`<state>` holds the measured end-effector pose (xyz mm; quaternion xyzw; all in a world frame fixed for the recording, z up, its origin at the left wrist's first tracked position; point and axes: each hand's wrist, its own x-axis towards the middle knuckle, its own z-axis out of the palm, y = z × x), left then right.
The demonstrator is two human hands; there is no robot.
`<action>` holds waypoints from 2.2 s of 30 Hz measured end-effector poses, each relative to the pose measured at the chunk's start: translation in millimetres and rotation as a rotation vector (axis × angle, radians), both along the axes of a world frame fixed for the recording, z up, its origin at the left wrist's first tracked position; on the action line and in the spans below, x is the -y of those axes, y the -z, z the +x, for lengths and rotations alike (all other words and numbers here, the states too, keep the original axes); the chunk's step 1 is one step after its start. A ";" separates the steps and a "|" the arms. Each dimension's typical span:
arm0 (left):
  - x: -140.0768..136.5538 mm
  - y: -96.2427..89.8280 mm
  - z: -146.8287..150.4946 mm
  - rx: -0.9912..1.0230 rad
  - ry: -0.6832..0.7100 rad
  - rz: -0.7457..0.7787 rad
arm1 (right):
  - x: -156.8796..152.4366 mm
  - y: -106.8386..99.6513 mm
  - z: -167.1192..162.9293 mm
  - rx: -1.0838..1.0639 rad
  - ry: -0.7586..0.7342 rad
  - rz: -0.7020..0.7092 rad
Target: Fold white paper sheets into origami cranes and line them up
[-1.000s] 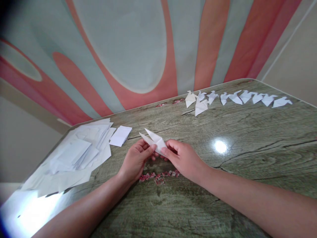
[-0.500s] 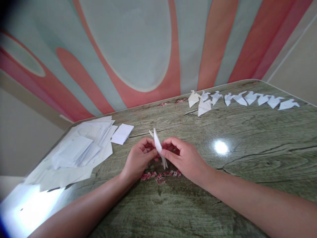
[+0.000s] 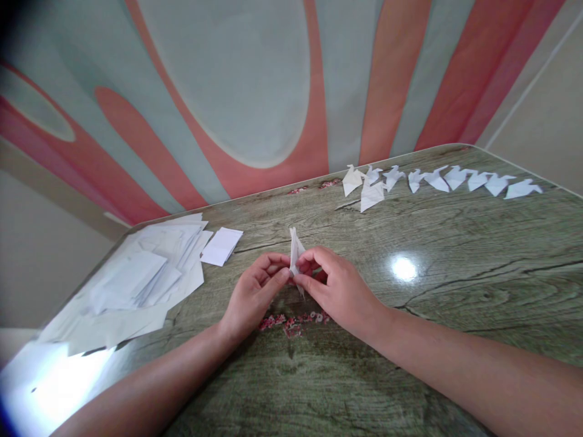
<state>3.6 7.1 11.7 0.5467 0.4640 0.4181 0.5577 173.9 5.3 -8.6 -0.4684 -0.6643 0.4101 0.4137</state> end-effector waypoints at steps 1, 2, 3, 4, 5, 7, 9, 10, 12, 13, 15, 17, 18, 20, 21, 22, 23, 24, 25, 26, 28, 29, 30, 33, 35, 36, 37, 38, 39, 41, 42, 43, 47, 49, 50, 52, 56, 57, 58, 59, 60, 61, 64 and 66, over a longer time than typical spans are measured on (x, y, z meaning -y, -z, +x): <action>0.1 0.1 -0.4 0.007 0.000 -0.012 | 0.2 0.0 0.1 0.000 -0.002 0.000; -0.3 0.6 -0.9 0.018 -0.002 -0.025 | 0.6 -0.2 0.1 -0.002 -0.005 0.001; -1.1 1.6 -1.6 0.032 -0.007 -0.039 | 1.0 -0.6 0.0 -0.004 -0.009 -0.001; -2.2 3.0 -2.5 0.046 -0.013 -0.055 | 1.4 -1.2 -0.1 -0.007 -0.012 -0.003; -3.7 4.7 -3.4 0.061 -0.015 -0.071 | 1.9 -1.8 -0.2 -0.010 -0.013 -0.007; -6.8 8.5 -5.4 0.106 -0.002 -0.110 | 2.7 -3.1 -0.4 -0.012 -0.012 -0.016; -9.5 11.9 -7.2 0.165 0.022 -0.149 | 3.2 -4.1 -0.4 -0.016 -0.008 -0.017; -10.4 13.3 -7.8 0.195 0.032 -0.165 | 3.3 -4.4 -0.3 -0.021 -0.005 -0.014; -11.4 15.0 -8.5 0.243 0.035 -0.194 | 3.5 -4.4 -0.2 -0.038 -0.002 -0.007; -11.4 15.3 -8.5 0.262 0.032 -0.205 | 3.6 -4.3 -0.2 -0.045 -0.001 -0.005; -11.0 15.0 -8.1 0.292 0.035 -0.228 | 3.7 -3.6 -0.4 -0.051 0.005 -0.006; -10.2 14.0 -7.5 0.303 0.044 -0.243 | 3.7 -2.7 -0.5 -0.054 0.010 -0.009; -9.9 13.6 -7.1 0.301 0.048 -0.245 | 3.6 -2.1 -0.5 -0.056 0.011 -0.012; -9.3 13.2 -6.7 0.287 0.046 -0.238 | 3.1 -1.0 -0.3 -0.059 0.012 -0.012; -9.0 13.3 -6.5 0.277 0.045 -0.230 | 2.9 -0.6 -0.2 -0.058 0.015 -0.009; -8.7 13.5 -6.3 0.264 0.047 -0.219 | 2.7 -0.5 0.0 -0.053 0.019 -0.002; -8.3 13.6 -6.1 0.249 0.050 -0.207 | 2.7 -0.7 0.1 -0.046 0.022 0.006; -7.9 13.6 -5.6 0.230 0.049 -0.193 | 2.8 -1.4 0.1 -0.037 0.024 0.014; -7.3 13.3 -5.0 0.206 0.040 -0.172 | 3.2 -2.6 0.0 -0.030 0.024 0.019; -6.6 12.7 -4.0 0.175 0.021 -0.147 | 3.7 -4.0 -0.2 -0.023 0.024 0.022; -4.9 10.7 -1.6 0.108 -0.035 -0.083 | 4.7 -7.2 -0.9 -0.017 0.031 0.020; -4.1 9.5 -0.2 0.080 -0.062 -0.050 | 4.9 -8.5 -1.2 -0.018 0.037 0.015; -3.5 8.6 1.1 0.060 -0.084 -0.022 | 4.9 -9.5 -1.5 -0.020 0.046 0.009; -2.9 8.2 3.7 0.061 -0.120 0.006 | 3.0 -9.4 -1.4 -0.020 0.061 -0.028; -3.9 10.4 3.8 0.110 -0.128 -0.024 | 1.2 -8.1 -0.7 -0.005 0.059 -0.062; -4.6 11.9 3.4 0.134 -0.126 -0.044 | 0.6 -7.5 -0.3 0.004 0.058 -0.074; -5.4 13.4 2.9 0.149 -0.116 -0.062 | 0.2 -7.1 0.1 0.013 0.057 -0.082; -6.1 14.8 2.2 0.151 -0.101 -0.075 | 0.0 -7.0 0.4 0.020 0.058 -0.084; -6.6 15.9 1.5 0.140 -0.086 -0.081 | 0.1 -7.2 0.6 0.025 0.061 -0.080; -7.0 17.1 0.2 0.104 -0.067 -0.075 | 0.8 -8.0 1.0 0.036 0.063 -0.056; -6.8 17.3 -0.4 0.089 -0.065 -0.066 | 1.4 -8.5 1.2 0.043 0.065 -0.035; -6.2 17.1 -1.1 0.078 -0.065 -0.047 | 1.9 -8.9 1.4 0.054 0.070 -0.007; -3.0 14.7 -6.1 -0.029 -0.061 0.176 | 3.5 -7.9 3.5 0.059 0.121 0.126; -1.8 12.5 -10.0 -0.134 -0.035 0.348 | 3.6 -6.4 5.1 0.051 0.133 0.194; -1.4 11.1 -12.0 -0.182 -0.013 0.424 | 3.5 -5.7 5.9 0.061 0.122 0.235; -1.0 8.0 -15.2 -0.246 0.038 0.540 | 3.1 -4.9 7.4 0.103 0.082 0.325; 0.5 2.1 -16.7 -0.278 0.085 0.687 | 2.7 -6.0 9.0 0.132 0.051 0.447; 1.2 1.0 -16.3 -0.285 0.090 0.720 | 3.0 -6.6 9.0 0.128 0.055 0.464; 2.1 0.1 -15.9 -0.292 0.091 0.752 | 3.6 -7.1 9.0 0.123 0.058 0.478; 3.2 -0.4 -15.4 -0.299 0.090 0.784 | 4.3 -7.4 9.0 0.119 0.061 0.486; 4.3 -0.6 -15.1 -0.304 0.089 0.814 | 5.1 -7.6 8.9 0.114 0.062 0.489; 5.4 -0.4 -14.9 -0.306 0.089 0.842 | 5.9 -7.5 8.9 0.111 0.060 0.487; 8.2 1.4 -15.2 -0.312 0.099 0.922 | 8.1 -6.4 9.2 0.104 0.047 0.457; 9.2 2.8 -16.0 -0.323 0.100 0.971 | 9.3 -5.4 9.4 0.096 0.045 0.444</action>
